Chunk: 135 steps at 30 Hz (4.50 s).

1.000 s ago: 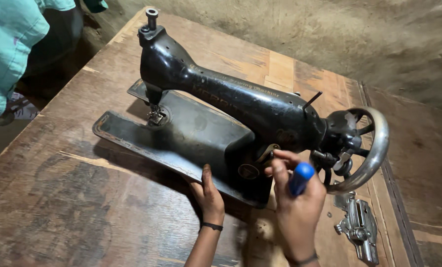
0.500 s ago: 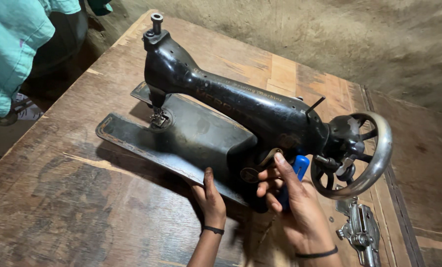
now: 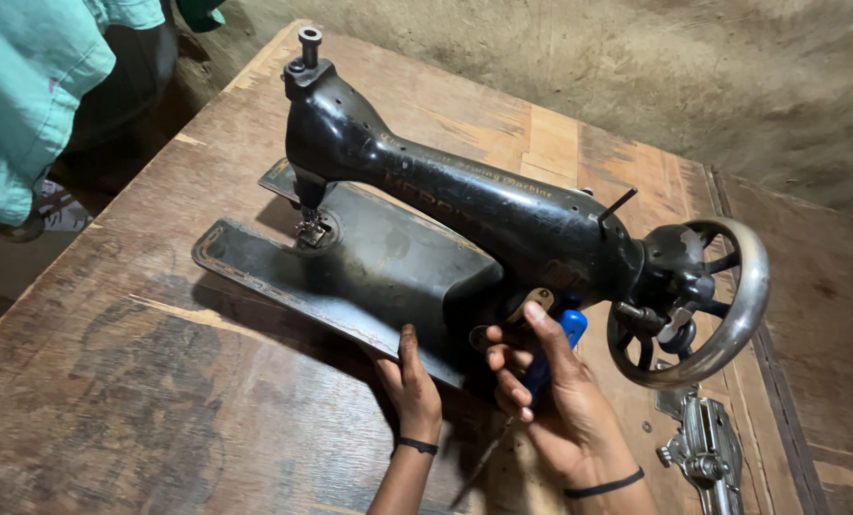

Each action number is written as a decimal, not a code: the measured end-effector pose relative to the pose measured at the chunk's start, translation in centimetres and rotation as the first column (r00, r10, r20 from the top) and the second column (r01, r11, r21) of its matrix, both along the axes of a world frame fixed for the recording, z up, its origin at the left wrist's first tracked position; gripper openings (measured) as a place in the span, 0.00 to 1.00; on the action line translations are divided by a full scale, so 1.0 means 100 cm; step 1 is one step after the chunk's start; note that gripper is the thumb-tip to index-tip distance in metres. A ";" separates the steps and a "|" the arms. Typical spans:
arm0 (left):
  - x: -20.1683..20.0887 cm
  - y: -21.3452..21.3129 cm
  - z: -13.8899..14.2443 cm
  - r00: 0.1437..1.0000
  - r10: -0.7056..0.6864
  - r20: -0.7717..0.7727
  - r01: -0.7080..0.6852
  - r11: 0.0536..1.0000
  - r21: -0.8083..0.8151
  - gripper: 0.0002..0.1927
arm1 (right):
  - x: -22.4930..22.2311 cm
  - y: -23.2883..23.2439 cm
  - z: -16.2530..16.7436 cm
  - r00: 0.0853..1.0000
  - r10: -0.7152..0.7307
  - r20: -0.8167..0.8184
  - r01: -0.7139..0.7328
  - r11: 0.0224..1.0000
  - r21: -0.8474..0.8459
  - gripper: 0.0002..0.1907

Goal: The person works on a black sewing machine set on a wooden table. They use a blue-handled screwdriver to loosen and tighten a screw at the handwheel hub, turn the handwheel by hand, reposition the machine, and fit a small metal part onto the side of the machine body.

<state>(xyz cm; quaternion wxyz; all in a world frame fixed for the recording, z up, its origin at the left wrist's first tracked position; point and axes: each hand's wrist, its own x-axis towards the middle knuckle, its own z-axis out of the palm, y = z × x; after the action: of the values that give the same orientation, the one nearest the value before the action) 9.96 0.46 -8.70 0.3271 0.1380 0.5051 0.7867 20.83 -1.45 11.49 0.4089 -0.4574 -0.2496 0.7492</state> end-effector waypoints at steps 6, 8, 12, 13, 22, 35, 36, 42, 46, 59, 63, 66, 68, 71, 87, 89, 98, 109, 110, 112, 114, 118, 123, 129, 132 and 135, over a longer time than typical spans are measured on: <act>0.000 -0.003 0.005 1.000 -0.020 0.008 0.020 0.998 -0.053 0.27 | 0.001 -0.003 -0.007 0.994 -0.037 0.100 0.027 0.995 0.096 0.23; -0.001 -0.003 0.007 0.999 -0.030 0.013 0.031 0.997 -0.074 0.27 | -0.001 -0.004 -0.008 0.991 -0.049 0.123 0.034 0.993 0.117 0.22; 0.000 -0.004 0.007 0.998 0.014 -0.063 -0.019 0.997 -0.079 0.28 | -0.002 -0.004 -0.009 0.988 -0.068 0.139 0.045 0.986 0.161 0.18; 0.000 -0.004 0.007 0.998 0.016 -0.069 -0.022 0.997 -0.080 0.28 | -0.002 -0.004 -0.009 0.987 -0.073 0.145 0.049 0.985 0.167 0.17; -0.002 -0.002 0.003 0.998 -0.015 -0.064 0.014 1.000 -0.016 0.26 | -0.004 -0.009 -0.005 0.994 -0.048 0.099 0.040 0.996 0.085 0.21; -0.001 -0.006 0.012 0.994 -0.081 -0.069 0.074 0.992 -0.106 0.30 | -0.017 -0.019 0.002 0.973 -0.189 -0.134 0.196 0.980 0.042 0.14; -0.001 -0.006 0.012 0.996 -0.075 -0.057 0.068 0.991 -0.119 0.31 | -0.019 -0.019 0.000 0.966 -0.200 -0.166 0.208 0.978 0.029 0.14; 0.002 -0.005 0.014 1.000 -0.029 -0.006 0.028 0.994 -0.110 0.30 | -0.030 -0.018 -0.003 0.938 -0.242 -0.248 0.260 0.965 0.042 0.13; 0.004 -0.003 0.013 1.000 0.018 -0.003 -0.018 0.992 -0.122 0.28 | -0.038 -0.020 0.008 0.928 -0.282 -0.245 0.291 0.957 0.002 0.13; 0.008 0.000 0.000 0.998 0.040 -0.049 -0.045 0.993 -0.112 0.28 | -0.056 -0.027 -0.003 0.858 -0.509 -0.077 0.514 0.841 0.168 0.17; 0.008 0.001 0.000 0.999 0.047 -0.019 -0.047 0.999 0.000 0.30 | -0.059 -0.026 -0.008 0.843 -0.535 -0.059 0.535 0.824 0.186 0.17; 0.008 0.001 0.002 0.999 0.025 0.027 -0.025 1.000 -0.012 0.32 | -0.059 -0.027 -0.009 0.835 -0.545 -0.073 0.548 0.814 0.193 0.17; 0.007 0.000 0.003 0.999 0.043 -0.024 -0.044 0.998 -0.049 0.33 | -0.059 -0.026 -0.009 0.831 -0.548 -0.092 0.555 0.811 0.187 0.16; 0.007 0.001 0.003 0.998 0.057 0.006 -0.057 0.998 0.026 0.38 | -0.060 -0.024 -0.009 0.820 -0.562 -0.112 0.573 0.800 0.178 0.16; 0.004 -0.006 0.016 0.999 -0.038 0.028 0.040 0.996 -0.074 0.30 | -0.045 -0.027 0.007 0.889 -0.457 -0.023 0.445 0.850 0.282 0.12; 0.006 -0.006 0.012 0.999 -0.025 -0.035 0.019 0.989 -0.146 0.30 | -0.046 -0.026 0.004 0.884 -0.467 -0.041 0.455 0.835 0.309 0.12; 0.010 -0.004 0.001 1.000 -0.005 0.025 0.007 0.998 -0.070 0.29 | -0.041 -0.024 0.020 0.894 -0.448 -0.011 0.423 0.837 0.348 0.10; 0.006 -0.003 0.010 0.999 0.019 -0.029 -0.018 1.000 0.014 0.32 | -0.041 -0.026 0.029 0.906 -0.406 0.115 0.384 0.907 0.174 0.22; 0.006 -0.003 0.012 0.998 0.046 -0.048 -0.044 0.998 0.040 0.35 | -0.040 -0.026 0.030 0.914 -0.385 0.131 0.369 0.921 0.127 0.23; 0.004 -0.003 0.014 1.000 -0.001 0.000 0.001 1.000 0.019 0.33 | -0.037 -0.026 0.030 0.929 -0.337 0.154 0.336 0.941 0.030 0.26; 0.004 -0.003 0.014 1.000 0.002 -0.019 -0.002 1.000 0.020 0.33 | -0.036 -0.025 0.029 0.931 -0.347 0.115 0.343 0.938 0.060 0.24; 0.005 -0.003 0.010 0.999 0.015 -0.047 -0.015 1.000 0.002 0.34 | -0.030 -0.023 0.026 0.951 -0.302 0.066 0.297 0.952 0.073 0.25; 0.005 -0.002 0.006 0.998 -0.048 0.041 0.046 0.998 0.038 0.34 | -0.025 -0.024 0.022 0.951 -0.290 0.104 0.278 0.954 0.115 0.22; 0.004 -0.005 0.015 1.000 0.008 -0.030 -0.008 1.000 0.003 0.36 | -0.025 -0.024 0.015 0.955 -0.289 0.074 0.269 0.941 0.204 0.20; 0.003 -0.006 0.022 1.000 0.004 -0.018 -0.004 1.000 -0.003 0.36 | -0.025 -0.024 0.009 0.952 -0.298 0.064 0.275 0.931 0.240 0.18; 0.003 -0.006 0.024 1.000 -0.014 0.010 0.014 1.000 0.020 0.35 | -0.025 -0.025 0.006 0.949 -0.306 0.069 0.280 0.926 0.253 0.18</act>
<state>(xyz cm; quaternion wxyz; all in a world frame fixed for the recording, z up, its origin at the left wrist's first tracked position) 10.26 -0.18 -6.27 0.3336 0.1407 0.4947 0.7900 18.30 -3.90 12.08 0.5547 -0.4764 -0.2886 0.6182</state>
